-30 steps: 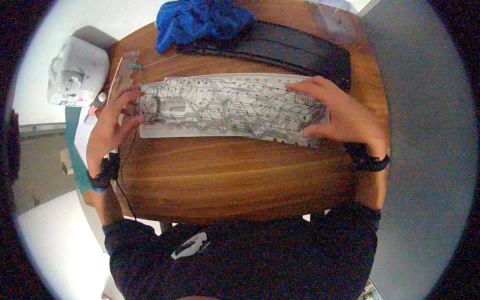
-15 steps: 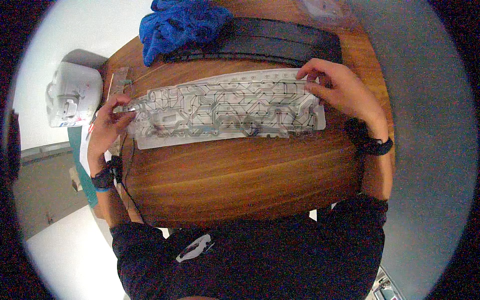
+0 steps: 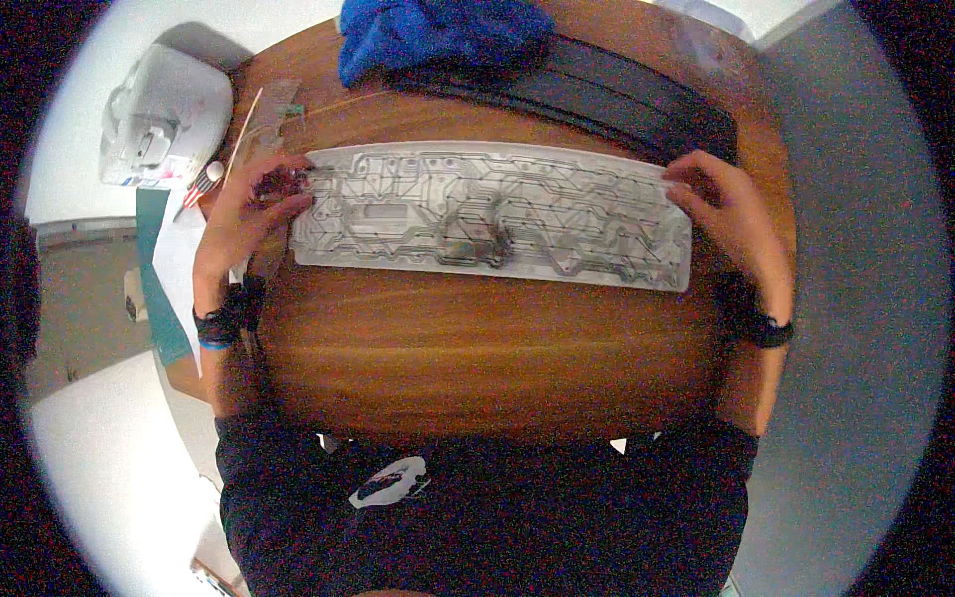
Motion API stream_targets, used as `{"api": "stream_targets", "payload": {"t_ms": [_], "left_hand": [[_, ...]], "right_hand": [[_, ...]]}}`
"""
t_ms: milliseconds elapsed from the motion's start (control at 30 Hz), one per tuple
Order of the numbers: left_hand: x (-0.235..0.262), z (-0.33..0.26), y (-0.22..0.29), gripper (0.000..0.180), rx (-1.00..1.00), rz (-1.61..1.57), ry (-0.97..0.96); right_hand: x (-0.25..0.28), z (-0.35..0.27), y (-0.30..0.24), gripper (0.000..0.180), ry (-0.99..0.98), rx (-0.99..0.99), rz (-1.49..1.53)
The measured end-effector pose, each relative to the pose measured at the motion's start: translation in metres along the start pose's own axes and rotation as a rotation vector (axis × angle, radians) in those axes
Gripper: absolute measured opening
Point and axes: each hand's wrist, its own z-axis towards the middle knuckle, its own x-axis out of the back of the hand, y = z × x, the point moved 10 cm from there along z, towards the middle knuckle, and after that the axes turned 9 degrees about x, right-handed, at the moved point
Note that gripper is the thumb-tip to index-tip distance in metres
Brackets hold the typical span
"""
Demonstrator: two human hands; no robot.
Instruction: The person cleans a white keyboard with a blue cloth, then peels and applies a transparent patterned skin over the keys. They smooth the skin, wipe it again, and place the keyboard back into its black case.
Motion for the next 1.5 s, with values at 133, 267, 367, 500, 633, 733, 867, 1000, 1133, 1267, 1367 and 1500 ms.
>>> {"api": "stream_targets", "payload": {"t_ms": [133, 267, 367, 500, 633, 733, 867, 1000, 1133, 1267, 1367, 1500], "left_hand": [[0.005, -0.008, 0.025, 0.040, -0.165, 0.134, 0.124], [0.004, -0.010, 0.024, 0.038, -0.136, 0.077, 0.123], [0.002, -0.007, 0.008, 0.038, 0.012, 0.078, 0.038], [0.003, -0.006, 0.011, 0.030, 0.041, 0.146, 0.091], [0.007, -0.009, 0.012, 0.029, -0.033, 0.182, 0.127], [0.007, -0.002, 0.004, 0.028, -0.099, 0.142, 0.081], [0.006, 0.000, -0.006, 0.026, -0.038, 0.074, 0.049], [0.004, 0.001, 0.002, 0.024, -0.034, 0.116, 0.055], [0.002, 0.000, 0.003, 0.021, -0.101, 0.052, 0.060], [0.002, -0.001, 0.000, 0.026, -0.032, 0.024, 0.030], [0.004, 0.000, -0.003, 0.027, -0.016, 0.025, 0.017], [0.005, 0.002, -0.006, 0.028, 0.050, 0.006, 0.020]], "right_hand": [[0.001, -0.003, -0.002, 0.019, 0.048, 0.042, -0.001], [0.000, -0.005, -0.004, 0.021, 0.055, -0.014, -0.011], [-0.001, -0.008, 0.006, 0.022, 0.063, -0.015, 0.009], [0.000, -0.012, 0.014, 0.023, 0.091, -0.061, 0.039], [0.001, -0.017, 0.019, 0.023, 0.164, -0.197, 0.145], [0.004, -0.020, 0.024, 0.021, 0.221, -0.141, 0.206], [0.002, -0.020, 0.023, 0.020, 0.237, -0.120, 0.265], [-0.001, -0.019, 0.026, 0.020, 0.211, -0.162, 0.288], [0.000, -0.019, 0.024, 0.022, 0.169, -0.138, 0.272], [0.003, -0.018, 0.016, 0.023, 0.168, -0.079, 0.215], [0.004, -0.017, 0.013, 0.023, 0.143, -0.043, 0.179], [0.003, -0.020, 0.008, 0.024, 0.149, -0.039, 0.192]]}}
